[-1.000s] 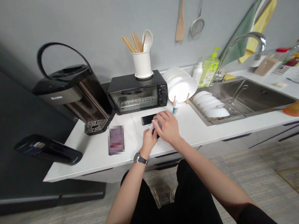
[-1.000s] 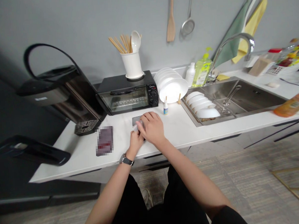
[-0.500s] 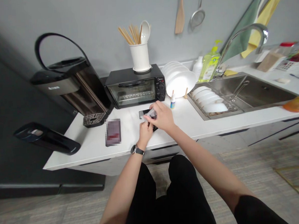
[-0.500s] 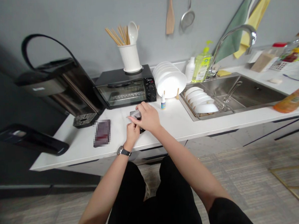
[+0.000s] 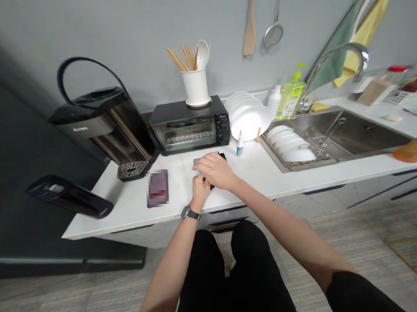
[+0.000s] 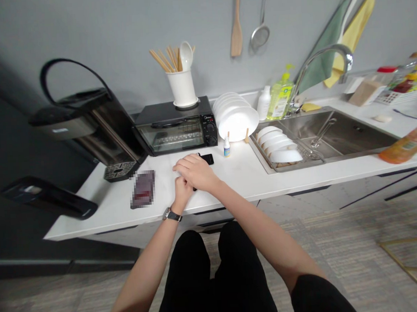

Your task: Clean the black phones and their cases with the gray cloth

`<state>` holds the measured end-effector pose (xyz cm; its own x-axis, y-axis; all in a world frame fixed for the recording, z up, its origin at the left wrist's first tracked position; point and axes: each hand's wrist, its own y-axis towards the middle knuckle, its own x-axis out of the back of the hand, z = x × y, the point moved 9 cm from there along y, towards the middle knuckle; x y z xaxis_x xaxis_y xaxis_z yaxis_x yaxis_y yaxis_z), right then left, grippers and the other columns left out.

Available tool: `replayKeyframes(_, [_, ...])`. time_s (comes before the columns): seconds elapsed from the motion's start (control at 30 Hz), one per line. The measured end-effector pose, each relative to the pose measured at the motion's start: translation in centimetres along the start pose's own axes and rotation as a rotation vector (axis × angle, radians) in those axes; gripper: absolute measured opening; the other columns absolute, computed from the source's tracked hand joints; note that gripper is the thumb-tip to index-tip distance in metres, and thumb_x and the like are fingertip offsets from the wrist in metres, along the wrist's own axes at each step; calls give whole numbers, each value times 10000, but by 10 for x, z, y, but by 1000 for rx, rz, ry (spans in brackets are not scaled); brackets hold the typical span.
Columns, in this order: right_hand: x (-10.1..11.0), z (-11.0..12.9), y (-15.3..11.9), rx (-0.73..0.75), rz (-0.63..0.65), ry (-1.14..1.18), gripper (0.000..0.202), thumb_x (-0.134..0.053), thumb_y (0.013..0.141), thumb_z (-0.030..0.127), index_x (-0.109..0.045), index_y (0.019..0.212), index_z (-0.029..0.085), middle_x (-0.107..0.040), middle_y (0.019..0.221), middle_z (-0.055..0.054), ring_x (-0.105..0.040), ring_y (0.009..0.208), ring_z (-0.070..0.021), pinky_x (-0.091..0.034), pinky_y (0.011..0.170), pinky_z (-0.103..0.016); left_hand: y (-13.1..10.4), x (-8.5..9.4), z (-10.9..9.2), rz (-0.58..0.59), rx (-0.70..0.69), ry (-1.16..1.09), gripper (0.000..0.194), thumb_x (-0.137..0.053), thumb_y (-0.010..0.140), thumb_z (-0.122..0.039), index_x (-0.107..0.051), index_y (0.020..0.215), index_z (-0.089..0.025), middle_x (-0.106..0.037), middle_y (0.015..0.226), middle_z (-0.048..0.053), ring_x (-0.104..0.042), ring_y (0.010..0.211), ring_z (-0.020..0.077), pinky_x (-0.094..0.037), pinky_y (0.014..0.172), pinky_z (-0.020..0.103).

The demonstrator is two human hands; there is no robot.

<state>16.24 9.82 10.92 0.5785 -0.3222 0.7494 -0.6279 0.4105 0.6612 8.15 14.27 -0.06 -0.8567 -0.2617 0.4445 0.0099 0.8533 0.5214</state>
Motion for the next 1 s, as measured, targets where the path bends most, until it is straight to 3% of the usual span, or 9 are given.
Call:
replayKeyframes(0.1, [6, -9, -5, -27, 28, -52, 233, -474, 1081, 249, -692, 1151, 206, -712, 1055, -84, -584, 1010, -262, -424, 946, -426, 0, -1, -2, 6, 9, 21, 347, -551, 837, -249, -435, 511, -227, -487, 468, 12, -425, 473, 136, -312, 527, 294])
replayKeyframes(0.27, [17, -36, -16, -347, -84, -41, 295, -648, 990, 504, -661, 1040, 214, -661, 1053, -95, -585, 1025, -277, -468, 872, -386, 0, -4, 0, 21, 26, 39, 333, -550, 880, -262, -510, 553, -212, -545, 491, 28, -488, 489, 152, -355, 540, 289])
replayKeyframes(0.47, [19, -36, -19, -548, -125, -100, 318, -682, 947, 465, -632, 1066, 174, -642, 1064, -118, -586, 989, -300, -483, 850, -418, -1, -7, 2, 35, 23, 41, 196, -529, 905, -214, -640, 748, -176, -596, 558, 14, -535, 529, 159, -388, 563, 272])
replayKeyframes(0.63, [14, -9, -4, -387, -78, -137, 91, -578, 987, 224, -661, 999, 189, -665, 1015, -117, -537, 1051, -318, -407, 1073, -491, -2, -8, 2, 55, 7, 44, 97, -597, 876, -182, -654, 798, -172, -610, 580, 10, -576, 543, 170, -400, 572, 273])
replayKeyframes(0.87, [3, 11, -2, -56, 91, -84, 222, -520, 1023, 136, -702, 1140, 186, -712, 1086, -103, -565, 1021, -282, -436, 935, -432, -4, -7, -2, 59, -11, 47, 218, -588, 823, -145, -542, 625, -221, -619, 586, 45, -585, 556, 196, -388, 587, 306])
replayKeyframes(1.0, [14, -6, -9, -170, 34, -113, 301, -585, 1011, 262, -641, 1292, 168, -694, 1119, -118, -570, 1043, -306, -436, 947, -453, -4, -7, -5, 51, -11, 31, 219, -549, 857, -167, -539, 646, -226, -624, 593, 38, -576, 545, 189, -401, 591, 301])
